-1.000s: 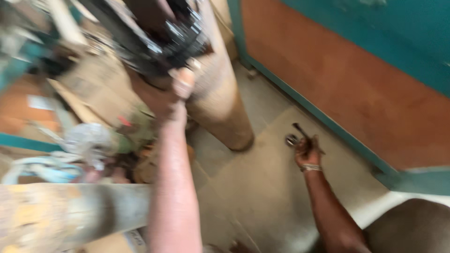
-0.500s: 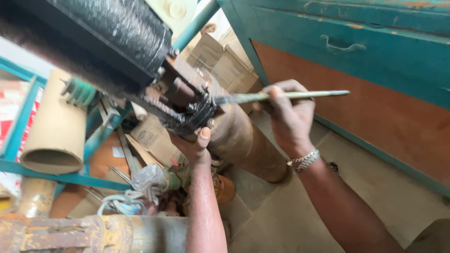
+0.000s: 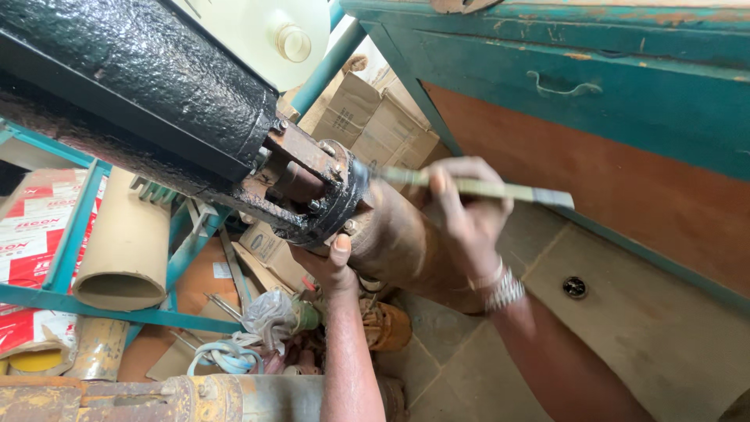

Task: The person holds a rusty cylindrical pump motor upright and uses a brush to apply a black sealant coating around the joint where the black pump head meets the motor body, working the brush around the flange and bolt areas. They steady the assembly with the other hand and briefly reach to the floor before resuming brushing.

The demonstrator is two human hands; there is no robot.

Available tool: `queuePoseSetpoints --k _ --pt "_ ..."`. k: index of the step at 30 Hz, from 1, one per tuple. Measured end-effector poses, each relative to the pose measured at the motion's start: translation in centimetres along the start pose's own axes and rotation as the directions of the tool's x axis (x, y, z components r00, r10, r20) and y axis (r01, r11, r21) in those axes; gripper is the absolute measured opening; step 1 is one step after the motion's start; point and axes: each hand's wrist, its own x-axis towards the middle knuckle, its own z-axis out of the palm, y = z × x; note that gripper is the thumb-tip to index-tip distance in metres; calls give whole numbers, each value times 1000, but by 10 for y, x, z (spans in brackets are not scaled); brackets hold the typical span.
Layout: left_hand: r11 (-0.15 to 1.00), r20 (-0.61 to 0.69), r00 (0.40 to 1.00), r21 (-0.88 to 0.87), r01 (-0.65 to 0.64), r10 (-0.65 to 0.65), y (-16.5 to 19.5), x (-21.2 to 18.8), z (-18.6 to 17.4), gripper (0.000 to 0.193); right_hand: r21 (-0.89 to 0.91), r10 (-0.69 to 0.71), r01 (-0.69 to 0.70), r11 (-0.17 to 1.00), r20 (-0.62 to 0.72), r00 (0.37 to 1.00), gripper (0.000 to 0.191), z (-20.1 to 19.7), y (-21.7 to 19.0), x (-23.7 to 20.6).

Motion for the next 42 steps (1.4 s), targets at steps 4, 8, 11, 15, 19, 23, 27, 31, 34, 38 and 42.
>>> queuePoseSetpoints --k 4,8,11,15,19,23,27,31,34,38,42 --pt "997 -12 998 -41 62 -62 0 0 1 117 -47 49 -49 998 10 999 7 -2 1 0" --pt "987 -19 995 -130 94 -97 -1 2 2 121 -132 -330 373 918 268 905 5 -6 -30 -36" --pt "994 -12 996 -69 83 -84 3 0 1 119 -124 -242 266 956 179 954 5 6 -38 -14" --pt "996 -3 999 -77 44 -44 7 0 4 118 6 35 -35 999 -29 999 6 15 -39 19" --pt "987 -18 995 -122 100 -103 5 0 5 120 -270 -310 386 882 286 907 7 3 -50 -24" --pt "990 -22 996 -113 81 -84 0 1 3 118 -190 -290 341 920 252 923 6 6 -48 -25" --pt "999 -13 999 -23 41 -41 2 -1 1 114 -13 -30 30 999 7 1000 4 19 -48 18" --pt "995 -21 998 -77 62 -63 -1 1 3 116 -292 -339 421 859 292 894 3 13 -63 -8" --pt "987 -26 995 -133 90 -94 -4 0 0 119 -167 -359 418 893 295 885 3 4 -50 -27" --pt "995 -39 996 -52 80 -82 -6 1 -1 122 -55 -84 92 994 127 988 4 0 -26 -7" --pt "981 -40 997 -184 61 -69 0 3 5 128 -64 -308 339 939 284 908 6 17 -45 15"
